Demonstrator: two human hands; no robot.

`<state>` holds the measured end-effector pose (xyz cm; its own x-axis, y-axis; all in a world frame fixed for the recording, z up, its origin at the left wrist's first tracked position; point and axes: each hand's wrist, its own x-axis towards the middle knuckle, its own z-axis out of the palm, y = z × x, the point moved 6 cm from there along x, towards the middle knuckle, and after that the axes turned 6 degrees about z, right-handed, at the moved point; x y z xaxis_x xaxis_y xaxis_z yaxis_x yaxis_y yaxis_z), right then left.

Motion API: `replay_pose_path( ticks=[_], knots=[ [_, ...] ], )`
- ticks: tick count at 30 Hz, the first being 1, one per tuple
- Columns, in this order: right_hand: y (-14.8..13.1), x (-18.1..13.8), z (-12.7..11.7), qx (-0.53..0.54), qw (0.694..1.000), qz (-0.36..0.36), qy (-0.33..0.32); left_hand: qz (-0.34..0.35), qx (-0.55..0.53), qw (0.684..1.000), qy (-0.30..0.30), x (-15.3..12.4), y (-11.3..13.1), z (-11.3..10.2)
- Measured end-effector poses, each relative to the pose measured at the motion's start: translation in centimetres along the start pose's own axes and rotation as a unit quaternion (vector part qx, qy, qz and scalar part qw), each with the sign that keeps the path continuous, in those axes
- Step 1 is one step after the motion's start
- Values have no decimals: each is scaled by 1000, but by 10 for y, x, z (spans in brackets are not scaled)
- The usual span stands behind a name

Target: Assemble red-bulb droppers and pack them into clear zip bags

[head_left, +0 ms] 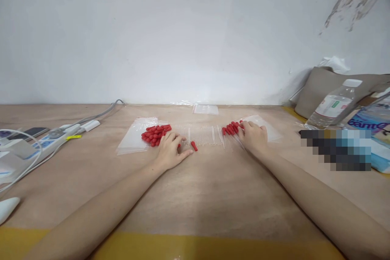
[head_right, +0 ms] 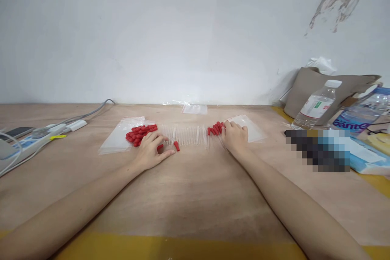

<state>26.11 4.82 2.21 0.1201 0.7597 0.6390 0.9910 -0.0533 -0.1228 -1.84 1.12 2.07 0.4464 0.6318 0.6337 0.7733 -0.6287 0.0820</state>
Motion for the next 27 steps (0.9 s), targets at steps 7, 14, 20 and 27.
replay_pose_path(
  ticks=[7,14,20,27],
  knots=[
    [-8,-5,15,30,995,6,-91,-28,-49,998,-33,-2,-5,7],
    [-22,-10,6,114,991,-11,-68,-30,-51,998,-21,-4,-8,9],
    [-31,-15,13,48,976,25,-210,-48,-55,997,-30,-5,-9,9],
    [-39,-14,11,-19,968,32,-248,0,-68,996,60,-2,-1,7]
  ],
)
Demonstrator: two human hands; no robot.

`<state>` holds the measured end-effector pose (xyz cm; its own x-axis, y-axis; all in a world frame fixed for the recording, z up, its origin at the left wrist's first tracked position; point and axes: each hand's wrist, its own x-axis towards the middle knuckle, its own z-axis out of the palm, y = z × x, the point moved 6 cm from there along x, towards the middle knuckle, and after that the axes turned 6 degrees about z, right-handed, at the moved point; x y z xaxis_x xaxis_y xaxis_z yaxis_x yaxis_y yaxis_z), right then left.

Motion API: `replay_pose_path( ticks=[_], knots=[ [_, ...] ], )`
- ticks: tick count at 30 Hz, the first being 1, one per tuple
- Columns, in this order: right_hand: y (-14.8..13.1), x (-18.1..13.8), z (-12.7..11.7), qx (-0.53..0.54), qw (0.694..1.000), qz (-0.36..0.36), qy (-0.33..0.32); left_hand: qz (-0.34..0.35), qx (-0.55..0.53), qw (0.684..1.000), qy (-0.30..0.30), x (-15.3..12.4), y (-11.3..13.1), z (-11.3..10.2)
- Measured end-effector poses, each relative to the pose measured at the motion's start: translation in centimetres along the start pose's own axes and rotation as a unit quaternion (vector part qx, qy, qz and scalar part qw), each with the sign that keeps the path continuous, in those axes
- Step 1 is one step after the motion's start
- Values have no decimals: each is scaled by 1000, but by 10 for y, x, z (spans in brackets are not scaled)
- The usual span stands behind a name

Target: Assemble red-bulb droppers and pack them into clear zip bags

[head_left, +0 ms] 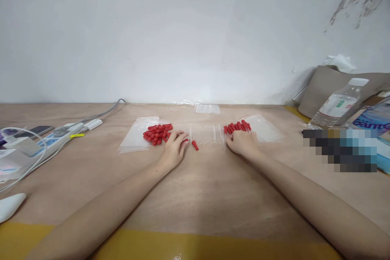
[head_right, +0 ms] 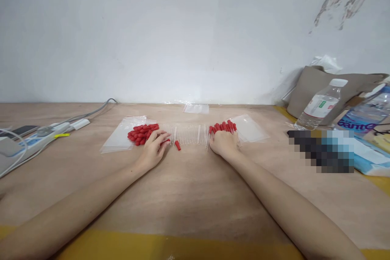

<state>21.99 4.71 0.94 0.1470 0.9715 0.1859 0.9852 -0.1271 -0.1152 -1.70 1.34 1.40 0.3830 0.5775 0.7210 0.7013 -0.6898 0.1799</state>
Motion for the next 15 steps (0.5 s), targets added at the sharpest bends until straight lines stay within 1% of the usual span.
replay_pose_path(
  ticks=[2,5,6,8,9,11,13,14,15],
  knots=[
    [-1,0,-1,-5,1000,-2,2,8,8,1000,16,0,0,2],
    [0,-3,-3,-17,1000,6,13,19,12,1000,13,1,2,5],
    [0,-5,-5,-26,999,3,31,24,14,1000,11,1,3,4],
    [-3,-11,-12,-38,994,-30,97,34,19,999,2,3,6,3],
    [-8,-15,-15,-34,988,-67,133,39,20,999,-5,3,8,2],
    [-21,-27,-17,12,967,-180,179,43,17,999,-22,4,11,1],
    [-34,-40,-15,94,930,-296,195,44,-5,998,-39,5,13,3],
    [-39,-46,-14,134,910,-339,197,44,-24,998,-49,5,15,5],
    [-42,-50,-14,169,893,-367,200,45,-46,996,-57,5,16,7]
  ],
)
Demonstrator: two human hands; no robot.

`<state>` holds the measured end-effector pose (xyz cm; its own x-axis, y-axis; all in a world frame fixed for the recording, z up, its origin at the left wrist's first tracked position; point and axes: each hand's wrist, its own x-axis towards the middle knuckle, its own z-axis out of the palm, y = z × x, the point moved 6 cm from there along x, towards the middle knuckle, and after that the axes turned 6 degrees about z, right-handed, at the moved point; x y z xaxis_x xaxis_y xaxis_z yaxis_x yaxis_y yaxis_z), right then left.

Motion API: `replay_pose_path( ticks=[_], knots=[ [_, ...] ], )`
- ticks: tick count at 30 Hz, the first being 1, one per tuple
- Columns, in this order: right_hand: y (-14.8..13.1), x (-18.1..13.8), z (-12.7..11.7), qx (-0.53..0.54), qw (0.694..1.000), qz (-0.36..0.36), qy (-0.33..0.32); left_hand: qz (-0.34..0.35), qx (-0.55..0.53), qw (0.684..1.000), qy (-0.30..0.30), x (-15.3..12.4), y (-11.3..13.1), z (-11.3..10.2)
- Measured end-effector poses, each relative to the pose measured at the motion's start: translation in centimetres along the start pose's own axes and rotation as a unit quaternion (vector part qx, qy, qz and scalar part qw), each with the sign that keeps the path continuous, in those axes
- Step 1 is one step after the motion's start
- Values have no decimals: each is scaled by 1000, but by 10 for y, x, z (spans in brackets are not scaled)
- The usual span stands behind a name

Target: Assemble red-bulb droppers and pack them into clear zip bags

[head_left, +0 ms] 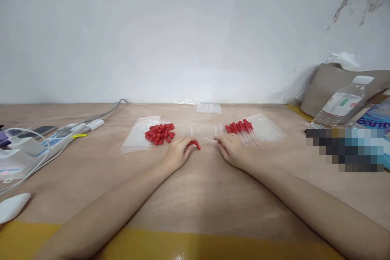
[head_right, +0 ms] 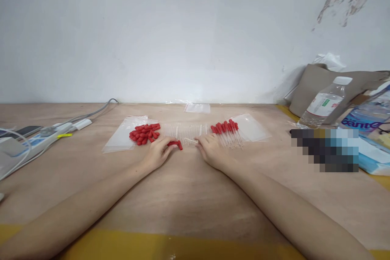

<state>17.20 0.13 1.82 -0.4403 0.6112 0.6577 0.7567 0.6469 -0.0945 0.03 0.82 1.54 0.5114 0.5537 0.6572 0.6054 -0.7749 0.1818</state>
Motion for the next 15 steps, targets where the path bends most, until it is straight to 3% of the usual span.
replay_pose_path(
  ticks=[4,9,15],
  knots=[
    [-6,-2,4,63,997,-22,28,14,-46,999,13,2,5,6],
    [-6,-4,6,60,998,-26,27,23,-39,998,44,5,7,7],
    [-8,-4,4,54,997,-33,32,11,-51,998,41,5,6,5]
  ],
)
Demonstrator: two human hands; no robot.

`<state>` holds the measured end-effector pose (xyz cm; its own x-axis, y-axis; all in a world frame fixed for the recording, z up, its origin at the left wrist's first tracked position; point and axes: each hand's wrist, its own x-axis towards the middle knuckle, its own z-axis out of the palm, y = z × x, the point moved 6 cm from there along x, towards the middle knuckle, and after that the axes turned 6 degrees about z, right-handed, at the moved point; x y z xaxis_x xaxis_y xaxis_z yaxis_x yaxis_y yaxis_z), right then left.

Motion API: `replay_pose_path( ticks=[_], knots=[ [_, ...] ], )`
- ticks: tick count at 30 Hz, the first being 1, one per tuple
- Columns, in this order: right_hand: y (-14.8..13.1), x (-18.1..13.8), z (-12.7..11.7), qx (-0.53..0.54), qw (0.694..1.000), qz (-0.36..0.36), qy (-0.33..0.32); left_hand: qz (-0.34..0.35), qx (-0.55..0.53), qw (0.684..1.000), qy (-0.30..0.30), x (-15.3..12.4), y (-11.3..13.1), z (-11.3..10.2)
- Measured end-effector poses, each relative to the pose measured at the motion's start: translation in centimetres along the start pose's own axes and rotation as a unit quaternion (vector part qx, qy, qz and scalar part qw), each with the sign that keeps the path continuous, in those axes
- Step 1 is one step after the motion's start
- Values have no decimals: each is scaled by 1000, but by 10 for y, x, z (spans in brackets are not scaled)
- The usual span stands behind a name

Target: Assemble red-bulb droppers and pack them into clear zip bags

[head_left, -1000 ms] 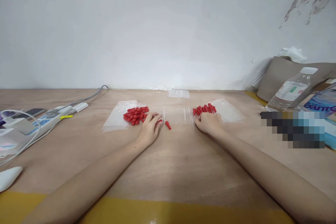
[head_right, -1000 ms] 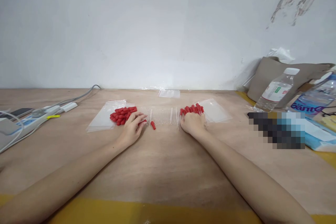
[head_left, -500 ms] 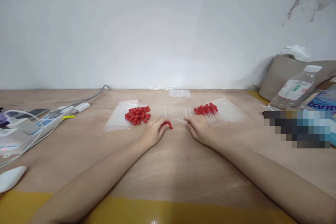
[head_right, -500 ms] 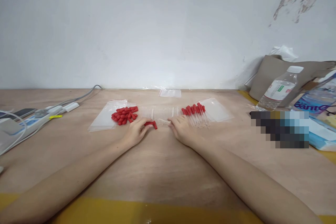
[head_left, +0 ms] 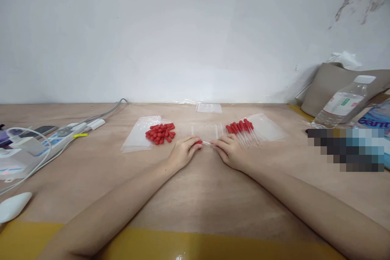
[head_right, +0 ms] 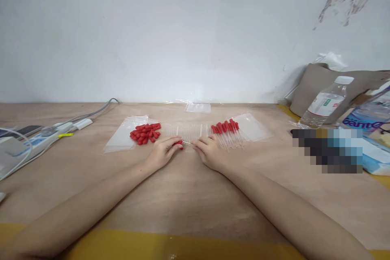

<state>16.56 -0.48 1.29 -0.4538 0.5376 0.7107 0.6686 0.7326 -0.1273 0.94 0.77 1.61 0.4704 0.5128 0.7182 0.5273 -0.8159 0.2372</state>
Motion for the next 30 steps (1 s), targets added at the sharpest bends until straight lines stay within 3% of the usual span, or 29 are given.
replay_pose_path(
  ticks=[10,19,30],
  knots=[
    [-5,2,1,20,999,-28,13,44,-22,999,-11,0,8,3],
    [-8,3,-1,11,999,-36,2,38,-32,999,-17,-1,12,0],
    [-4,4,-2,-43,997,-48,-32,63,-21,993,-95,-1,16,6]
  ],
)
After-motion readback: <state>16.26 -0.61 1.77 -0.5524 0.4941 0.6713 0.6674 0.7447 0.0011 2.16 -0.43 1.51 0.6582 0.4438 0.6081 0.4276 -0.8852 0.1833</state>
